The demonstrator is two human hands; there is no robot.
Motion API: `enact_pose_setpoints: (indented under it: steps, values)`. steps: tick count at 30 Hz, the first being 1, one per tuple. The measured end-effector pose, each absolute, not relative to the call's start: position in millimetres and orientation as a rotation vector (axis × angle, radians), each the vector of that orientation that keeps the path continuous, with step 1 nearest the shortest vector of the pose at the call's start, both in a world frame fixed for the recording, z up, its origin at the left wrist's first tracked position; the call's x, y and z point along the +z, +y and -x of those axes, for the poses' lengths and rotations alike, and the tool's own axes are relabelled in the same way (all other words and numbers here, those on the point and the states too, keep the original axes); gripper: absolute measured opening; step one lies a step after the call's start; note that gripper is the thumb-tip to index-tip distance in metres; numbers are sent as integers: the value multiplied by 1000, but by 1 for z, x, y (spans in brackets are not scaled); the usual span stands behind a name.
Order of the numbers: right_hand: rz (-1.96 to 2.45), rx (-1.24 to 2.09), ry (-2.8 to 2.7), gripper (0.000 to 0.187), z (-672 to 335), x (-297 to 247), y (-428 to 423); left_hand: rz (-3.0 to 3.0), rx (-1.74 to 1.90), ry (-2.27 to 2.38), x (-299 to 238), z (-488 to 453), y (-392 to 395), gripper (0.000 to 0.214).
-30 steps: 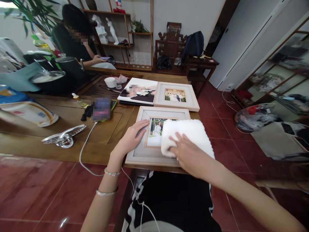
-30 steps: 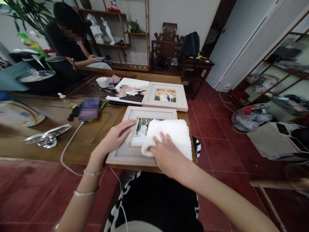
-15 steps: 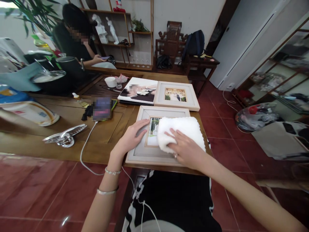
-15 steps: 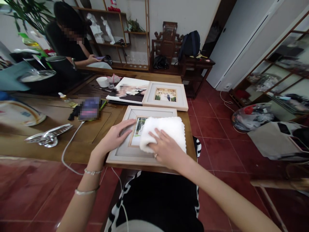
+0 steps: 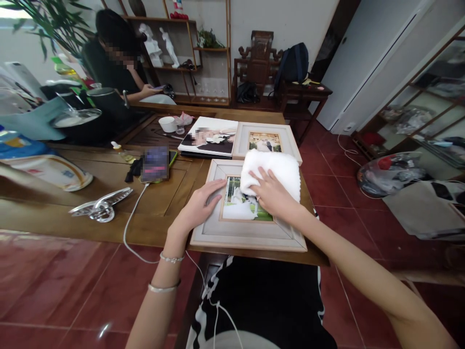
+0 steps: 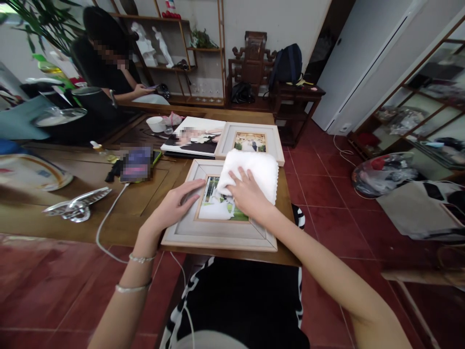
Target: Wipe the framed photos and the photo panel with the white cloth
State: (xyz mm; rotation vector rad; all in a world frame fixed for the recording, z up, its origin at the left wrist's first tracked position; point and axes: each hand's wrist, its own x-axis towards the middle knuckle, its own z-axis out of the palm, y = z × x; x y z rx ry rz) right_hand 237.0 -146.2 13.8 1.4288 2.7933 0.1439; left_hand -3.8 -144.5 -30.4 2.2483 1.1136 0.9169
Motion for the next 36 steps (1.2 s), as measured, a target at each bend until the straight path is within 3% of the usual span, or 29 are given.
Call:
enact_pose_setpoints:
  steps: [9,14,19,27,31,36]
  values:
    - [-1131,-396,2797,32,-232,61,-246,-2251,909,1121,-28,3,-145,39]
    - [-1161,-545,2828,35,-228,62,-256,-2258,905,1131,-28,3,-145,39]
    - [-1387,-350,2895,50,-228,29,-219,-2258,913,1117,-29,4,-144,38]
    - [-1632,128,2918,47,-240,9,-127,-2246,921,1117,-29,3,-145,38]
    - [-1520,40,2921,48,-231,12,-120,-2250,915,1119,-29,3,-144,38]
    - [-1343,-269,2861,46,-216,22,-170,-2255,915,1123,-30,3,-143,39]
